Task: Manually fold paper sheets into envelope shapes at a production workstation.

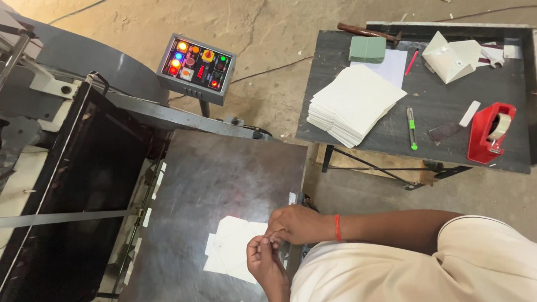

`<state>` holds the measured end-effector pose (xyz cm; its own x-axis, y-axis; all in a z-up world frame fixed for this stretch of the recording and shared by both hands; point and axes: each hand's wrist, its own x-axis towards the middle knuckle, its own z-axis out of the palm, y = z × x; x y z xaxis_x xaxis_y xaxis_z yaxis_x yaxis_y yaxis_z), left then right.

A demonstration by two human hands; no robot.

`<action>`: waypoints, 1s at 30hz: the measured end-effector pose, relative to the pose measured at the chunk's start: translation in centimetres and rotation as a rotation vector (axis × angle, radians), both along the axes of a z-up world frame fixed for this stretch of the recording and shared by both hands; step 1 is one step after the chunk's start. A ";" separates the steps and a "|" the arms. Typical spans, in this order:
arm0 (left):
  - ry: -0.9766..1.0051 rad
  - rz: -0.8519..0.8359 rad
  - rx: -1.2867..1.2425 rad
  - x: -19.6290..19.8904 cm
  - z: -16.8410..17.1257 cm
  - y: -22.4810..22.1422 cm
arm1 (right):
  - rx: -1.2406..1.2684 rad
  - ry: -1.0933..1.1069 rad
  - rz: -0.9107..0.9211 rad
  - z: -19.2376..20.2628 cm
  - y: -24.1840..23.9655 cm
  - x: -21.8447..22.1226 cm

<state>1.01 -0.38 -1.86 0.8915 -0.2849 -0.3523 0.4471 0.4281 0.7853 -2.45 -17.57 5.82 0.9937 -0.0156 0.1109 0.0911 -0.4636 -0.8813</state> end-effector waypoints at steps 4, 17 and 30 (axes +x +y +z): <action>0.000 -0.020 -0.043 0.0 0.2 0.1 | 0.026 0.070 -0.013 0.5 -0.1 0.1; -0.014 -0.034 -0.041 -0.5 -0.6 0.4 | 0.042 0.138 0.017 -0.3 -0.4 -0.3; 0.005 -0.056 -0.016 -1.0 -1.0 0.3 | 0.086 0.106 0.033 -0.5 -0.8 -0.8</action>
